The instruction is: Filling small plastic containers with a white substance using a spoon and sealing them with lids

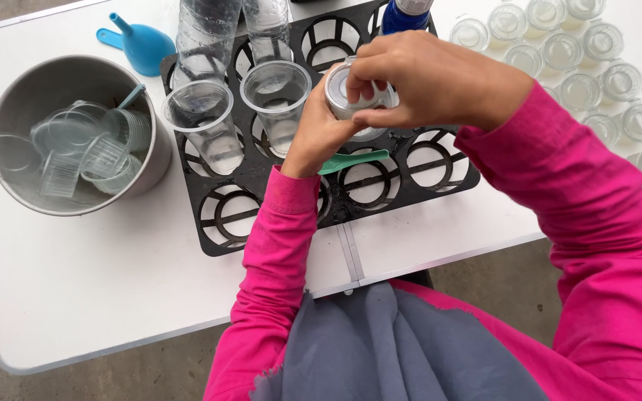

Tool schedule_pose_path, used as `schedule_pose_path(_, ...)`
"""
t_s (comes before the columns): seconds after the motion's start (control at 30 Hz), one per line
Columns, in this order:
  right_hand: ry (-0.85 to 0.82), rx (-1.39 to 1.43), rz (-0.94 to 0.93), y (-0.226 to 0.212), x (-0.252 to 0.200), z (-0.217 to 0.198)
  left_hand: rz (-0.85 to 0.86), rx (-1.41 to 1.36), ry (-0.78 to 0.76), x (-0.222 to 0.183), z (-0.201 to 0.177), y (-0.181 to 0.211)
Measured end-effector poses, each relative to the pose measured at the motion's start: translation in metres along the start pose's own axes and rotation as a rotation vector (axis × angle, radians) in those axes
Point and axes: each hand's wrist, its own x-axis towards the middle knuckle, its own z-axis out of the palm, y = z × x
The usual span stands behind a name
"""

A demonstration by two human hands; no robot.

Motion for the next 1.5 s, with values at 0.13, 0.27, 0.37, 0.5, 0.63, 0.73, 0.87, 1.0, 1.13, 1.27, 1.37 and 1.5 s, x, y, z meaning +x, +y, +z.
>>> schedule_pose_path(0.13,-0.040,-0.135,-0.008,-0.011,-0.003,-0.004,-0.025,0.021,-0.016,0.000,0.000,-0.001)
schedule_pose_path(0.27,-0.070,-0.117,-0.009,-0.008,-0.001,0.002,-0.041,0.015,-0.015,0.000,0.001,0.000)
schedule_pose_path(0.37,-0.090,-0.128,-0.032,-0.002,0.001,0.011,-0.014,0.051,-0.009,0.000,0.000,-0.002)
schedule_pose_path(0.5,-0.079,-0.191,-0.002,0.001,0.002,0.022,-0.030,0.148,-0.020,-0.001,-0.001,-0.007)
schedule_pose_path(0.63,-0.079,-0.223,-0.037,-0.002,0.006,0.022,-0.029,0.174,-0.021,-0.002,-0.004,-0.019)
schedule_pose_path(0.73,-0.014,-0.220,-0.111,-0.001,0.007,0.024,-0.049,0.171,-0.007,-0.004,-0.007,-0.026)
schedule_pose_path(0.87,-0.068,-0.124,-0.037,-0.002,0.007,0.011,-0.012,0.152,-0.027,-0.003,-0.003,-0.011)
schedule_pose_path(1.0,-0.124,-0.018,0.042,0.000,0.009,-0.007,0.000,0.050,-0.058,-0.001,-0.002,-0.004)
schedule_pose_path(1.13,-0.111,0.054,0.066,0.004,0.011,-0.021,-0.096,0.182,0.001,0.001,-0.009,-0.015)
schedule_pose_path(1.27,-0.150,0.198,0.313,0.018,0.006,-0.026,-0.064,0.181,-0.047,0.006,-0.015,-0.001)
schedule_pose_path(1.37,-0.102,0.209,0.204,0.033,0.002,-0.025,-0.035,0.352,-0.043,0.011,-0.022,0.002)
schedule_pose_path(1.5,-0.042,0.236,0.184,0.048,-0.004,-0.016,-0.064,0.629,-0.008,0.015,-0.030,0.005)
